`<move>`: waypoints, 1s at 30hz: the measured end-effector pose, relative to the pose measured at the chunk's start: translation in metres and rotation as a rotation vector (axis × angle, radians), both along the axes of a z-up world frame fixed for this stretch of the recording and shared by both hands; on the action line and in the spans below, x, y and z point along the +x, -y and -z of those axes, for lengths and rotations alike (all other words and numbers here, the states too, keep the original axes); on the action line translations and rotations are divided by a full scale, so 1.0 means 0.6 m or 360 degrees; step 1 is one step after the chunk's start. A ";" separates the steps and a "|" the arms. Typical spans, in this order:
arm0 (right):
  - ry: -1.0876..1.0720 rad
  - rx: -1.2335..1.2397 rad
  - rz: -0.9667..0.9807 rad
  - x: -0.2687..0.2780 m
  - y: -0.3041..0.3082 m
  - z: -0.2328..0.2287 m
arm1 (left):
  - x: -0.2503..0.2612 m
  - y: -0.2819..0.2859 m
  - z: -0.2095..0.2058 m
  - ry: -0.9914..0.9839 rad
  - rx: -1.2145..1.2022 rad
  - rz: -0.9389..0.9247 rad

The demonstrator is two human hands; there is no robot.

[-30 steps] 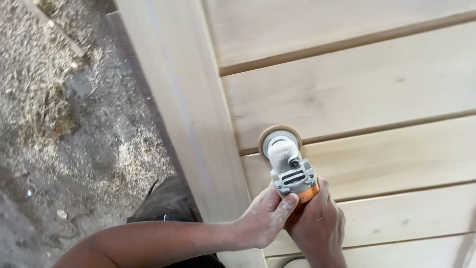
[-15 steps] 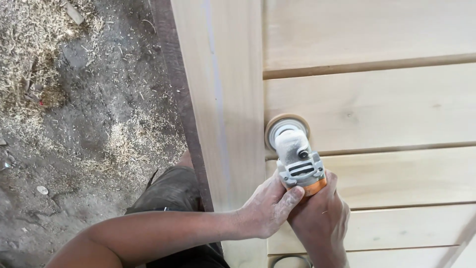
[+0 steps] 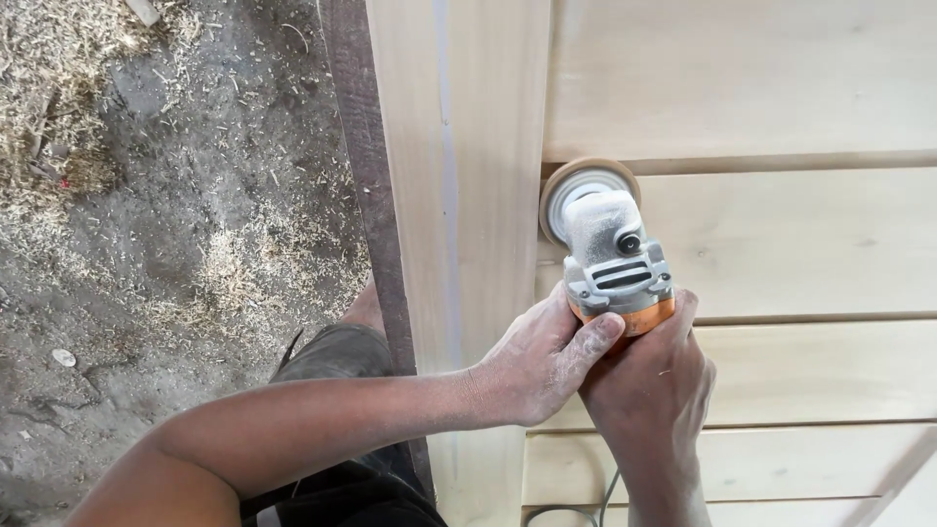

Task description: The recorder is sanding the surface and grooves of a wooden door using an angle grinder equipped with a sanding disc.

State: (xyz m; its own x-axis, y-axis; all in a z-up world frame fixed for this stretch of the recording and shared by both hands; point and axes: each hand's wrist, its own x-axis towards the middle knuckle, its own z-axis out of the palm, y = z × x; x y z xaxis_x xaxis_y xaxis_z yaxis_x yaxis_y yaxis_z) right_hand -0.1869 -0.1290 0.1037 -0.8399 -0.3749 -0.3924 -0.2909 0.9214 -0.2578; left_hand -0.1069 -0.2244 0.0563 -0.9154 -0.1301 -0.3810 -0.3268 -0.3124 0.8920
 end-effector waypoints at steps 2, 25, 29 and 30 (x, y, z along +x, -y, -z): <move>-0.0026 0.0006 -0.0008 -0.006 0.010 -0.002 | -0.006 0.008 -0.002 -0.0005 -0.0005 -0.0021; 0.0021 -0.0091 -0.0098 -0.027 -0.037 0.000 | -0.005 -0.040 -0.001 -0.0080 0.0229 -0.0098; 0.0019 -0.0110 -0.0200 -0.048 -0.039 -0.001 | -0.021 -0.048 0.001 -0.0121 0.0185 -0.0119; 0.0053 -0.0093 -0.0180 -0.052 -0.040 -0.003 | -0.024 -0.051 0.000 -0.0118 0.0201 -0.0124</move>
